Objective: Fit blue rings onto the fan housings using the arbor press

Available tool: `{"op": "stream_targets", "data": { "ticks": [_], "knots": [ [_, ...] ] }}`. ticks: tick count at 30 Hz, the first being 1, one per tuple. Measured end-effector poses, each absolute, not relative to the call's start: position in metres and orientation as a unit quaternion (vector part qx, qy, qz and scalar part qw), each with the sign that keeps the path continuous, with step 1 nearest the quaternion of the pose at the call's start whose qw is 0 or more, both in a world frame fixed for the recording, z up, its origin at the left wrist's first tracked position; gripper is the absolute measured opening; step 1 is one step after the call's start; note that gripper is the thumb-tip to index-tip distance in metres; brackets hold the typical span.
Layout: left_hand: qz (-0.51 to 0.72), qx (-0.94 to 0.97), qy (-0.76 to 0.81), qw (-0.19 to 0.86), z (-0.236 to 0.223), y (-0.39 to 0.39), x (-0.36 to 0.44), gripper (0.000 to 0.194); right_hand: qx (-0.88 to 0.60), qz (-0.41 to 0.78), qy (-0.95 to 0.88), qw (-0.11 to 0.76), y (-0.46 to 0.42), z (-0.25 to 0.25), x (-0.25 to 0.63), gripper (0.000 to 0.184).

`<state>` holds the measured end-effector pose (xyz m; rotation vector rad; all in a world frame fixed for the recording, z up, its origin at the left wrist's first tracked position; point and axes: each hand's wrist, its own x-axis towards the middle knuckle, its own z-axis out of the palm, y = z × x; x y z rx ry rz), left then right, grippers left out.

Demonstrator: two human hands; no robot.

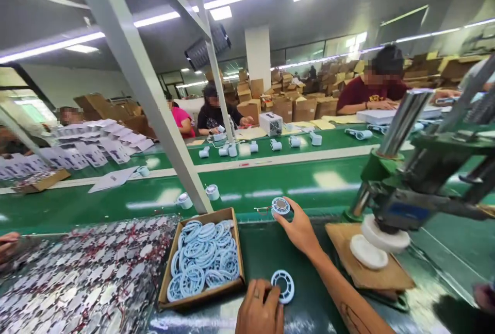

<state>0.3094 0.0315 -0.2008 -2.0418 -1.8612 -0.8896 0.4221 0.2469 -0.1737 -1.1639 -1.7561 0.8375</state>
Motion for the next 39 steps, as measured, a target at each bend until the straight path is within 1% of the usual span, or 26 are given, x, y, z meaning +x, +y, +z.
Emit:
{"op": "stream_targets", "data": {
  "ticks": [2,5,7,9,13,16,19,23,25,30,34,39],
  "knots": [
    [-0.298,-0.709,-0.636,0.064,-0.210,0.023,0.314,0.036,-0.477,0.350,-0.690,0.416,0.214,-0.172,0.451,0.054],
    [-0.325,-0.692,-0.645,-0.001,-0.217,0.022,0.313,0.042,-0.498,0.363,-0.668,0.418,0.174,-0.175,0.481,0.058],
    [-0.330,-0.672,-0.663,-0.023,-0.216,0.025,0.313,0.050,-0.506,0.370,-0.655,0.421,0.158,-0.181,0.489,0.063],
    [-0.330,-0.668,-0.666,-0.032,-0.213,0.027,0.316,0.054,-0.506,0.383,-0.650,0.418,0.150,-0.189,0.492,0.065],
    [-0.371,-0.655,-0.657,-0.029,-0.193,0.023,0.321,0.050,-0.487,0.401,-0.665,0.400,0.146,-0.203,0.492,0.063],
    [-0.401,-0.629,-0.666,0.003,-0.168,0.029,0.323,0.045,-0.469,0.406,-0.685,0.381,0.143,-0.206,0.492,0.061],
    [-0.389,-0.648,-0.654,0.026,-0.146,0.052,0.329,0.042,-0.444,0.404,-0.713,0.362,0.141,-0.208,0.493,0.062],
    [-0.299,-0.695,-0.652,-0.050,-0.135,0.085,0.335,0.049,-0.429,0.399,-0.728,0.357,0.141,-0.210,0.495,0.064],
    [-0.278,-0.696,-0.657,-0.080,-0.133,0.094,0.335,0.051,-0.425,0.404,-0.728,0.355,0.142,-0.210,0.496,0.063],
    [-0.249,-0.687,-0.669,-0.137,-0.121,0.099,0.331,0.044,-0.413,0.406,-0.737,0.348,0.142,-0.206,0.495,0.062],
    [-0.244,-0.682,-0.672,-0.156,-0.112,0.102,0.334,0.043,-0.411,0.397,-0.746,0.342,0.142,-0.209,0.495,0.062],
    [-0.276,-0.661,-0.672,-0.187,-0.115,0.104,0.337,0.043,-0.411,0.396,-0.752,0.329,0.142,-0.209,0.496,0.064]
  ]
}}
